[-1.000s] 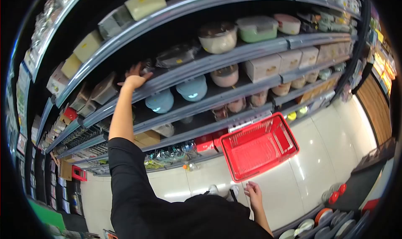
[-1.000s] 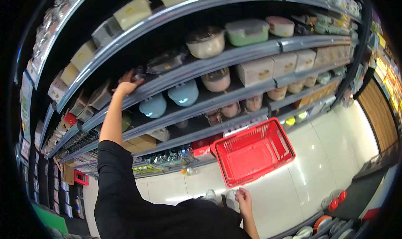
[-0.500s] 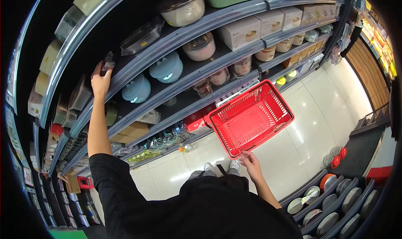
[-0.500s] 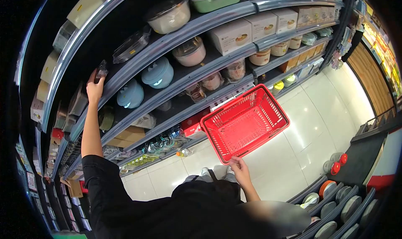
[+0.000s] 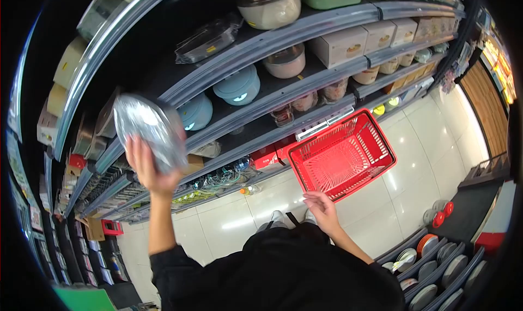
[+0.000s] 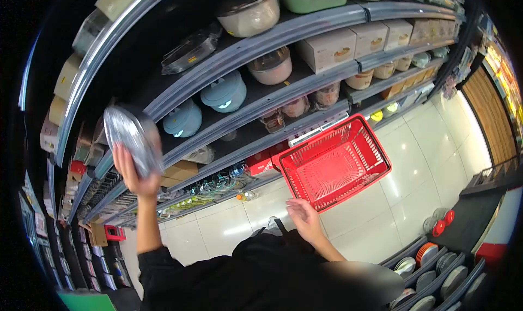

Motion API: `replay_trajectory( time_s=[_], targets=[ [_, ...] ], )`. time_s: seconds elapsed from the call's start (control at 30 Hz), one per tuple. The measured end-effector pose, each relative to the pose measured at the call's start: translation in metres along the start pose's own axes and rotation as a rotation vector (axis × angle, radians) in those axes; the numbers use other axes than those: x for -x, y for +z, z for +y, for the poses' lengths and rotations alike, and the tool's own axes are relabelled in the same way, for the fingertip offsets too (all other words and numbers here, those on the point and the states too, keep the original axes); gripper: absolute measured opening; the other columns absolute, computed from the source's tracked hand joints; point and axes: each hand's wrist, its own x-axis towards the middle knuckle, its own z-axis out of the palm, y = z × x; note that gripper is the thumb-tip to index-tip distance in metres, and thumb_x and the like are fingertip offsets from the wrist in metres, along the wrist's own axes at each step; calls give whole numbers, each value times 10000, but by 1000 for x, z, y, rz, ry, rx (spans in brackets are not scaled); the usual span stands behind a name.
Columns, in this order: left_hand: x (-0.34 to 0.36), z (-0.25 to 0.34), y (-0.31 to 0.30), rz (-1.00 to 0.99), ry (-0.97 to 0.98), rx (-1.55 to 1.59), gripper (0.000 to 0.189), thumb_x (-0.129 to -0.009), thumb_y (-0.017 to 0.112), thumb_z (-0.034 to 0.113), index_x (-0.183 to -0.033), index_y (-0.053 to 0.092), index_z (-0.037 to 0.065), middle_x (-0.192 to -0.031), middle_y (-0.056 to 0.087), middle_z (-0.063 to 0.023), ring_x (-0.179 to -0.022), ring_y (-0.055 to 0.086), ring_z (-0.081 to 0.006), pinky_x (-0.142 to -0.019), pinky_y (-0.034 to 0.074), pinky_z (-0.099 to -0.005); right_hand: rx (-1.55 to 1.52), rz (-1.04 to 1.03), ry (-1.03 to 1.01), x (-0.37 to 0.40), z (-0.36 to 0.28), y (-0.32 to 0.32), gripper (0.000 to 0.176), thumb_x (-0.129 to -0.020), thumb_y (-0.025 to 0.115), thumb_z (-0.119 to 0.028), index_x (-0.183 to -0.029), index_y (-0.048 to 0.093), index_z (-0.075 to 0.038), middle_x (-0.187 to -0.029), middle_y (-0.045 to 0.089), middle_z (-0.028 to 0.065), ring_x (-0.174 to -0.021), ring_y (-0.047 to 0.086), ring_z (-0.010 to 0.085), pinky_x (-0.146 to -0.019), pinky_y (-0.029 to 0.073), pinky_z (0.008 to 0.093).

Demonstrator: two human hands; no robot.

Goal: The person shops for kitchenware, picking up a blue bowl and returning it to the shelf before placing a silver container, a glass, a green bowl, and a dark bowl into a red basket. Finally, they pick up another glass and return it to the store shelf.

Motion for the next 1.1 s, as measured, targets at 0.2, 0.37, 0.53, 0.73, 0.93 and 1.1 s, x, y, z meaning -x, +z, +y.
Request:
replay_trajectory(
  time_s=[0.2, 0.37, 0.53, 0.73, 0.93, 1.1],
  targets=[
    [136, 130, -16, -574, 214, 555, 556, -693, 692, 580, -1088, 644, 192, -1252, 557, -72, -1221, 402, -447, -988, 321, -594, -906, -433, 439, -20, -35, 45, 840, -866, 531, -533, -1470, 121, -116, -1461, 242, 149, -1313, 320, 233, -1054, 311, 426],
    [164, 218, 25, -936, -73, 772, 600, -671, 770, 387, -1176, 593, 115, -1295, 507, -137, -1220, 446, -354, -973, 356, -554, -570, -230, 614, -25, -5, -5, 608, -897, 579, -139, -1411, 262, -63, -1346, 419, 121, -1222, 444, 221, -988, 405, 415],
    [194, 264, 53, -963, -491, 854, 560, -743, 733, 253, -1235, 526, 84, -1313, 467, -139, -1209, 446, -333, -984, 353, -526, -609, 193, 615, -53, 34, -78, 454, -868, 614, -128, -1270, 420, -46, -1212, 532, 121, -1094, 549, 227, -856, 504, 462],
    [339, 266, 3, -1370, -1139, 835, 398, -842, 632, 229, -1149, 551, -12, -1112, 574, -213, -1010, 583, -356, -865, 474, -380, -261, 520, 667, -132, 146, -150, 426, -817, 691, -185, -1169, 486, -60, -1067, 603, 91, -978, 608, 229, -826, 508, 481],
    [451, 259, -161, -1498, -1688, 256, 374, -828, 575, 362, -1022, 655, 53, -1000, 651, -201, -975, 618, -342, -858, 483, -398, -38, 358, 818, -162, 257, -202, 430, -814, 703, -231, -1187, 501, -165, -1008, 590, 34, -861, 608, 245, -665, 548, 469],
    [464, 288, -262, -1606, -1957, -88, 473, -817, 515, 430, -984, 665, 13, -968, 655, -217, -981, 619, -346, -848, 479, -413, -188, 393, 891, -157, 305, -218, 371, -873, 617, -130, -1217, 489, -187, -1051, 600, 57, -919, 606, 246, -633, 554, 429]
  ],
)
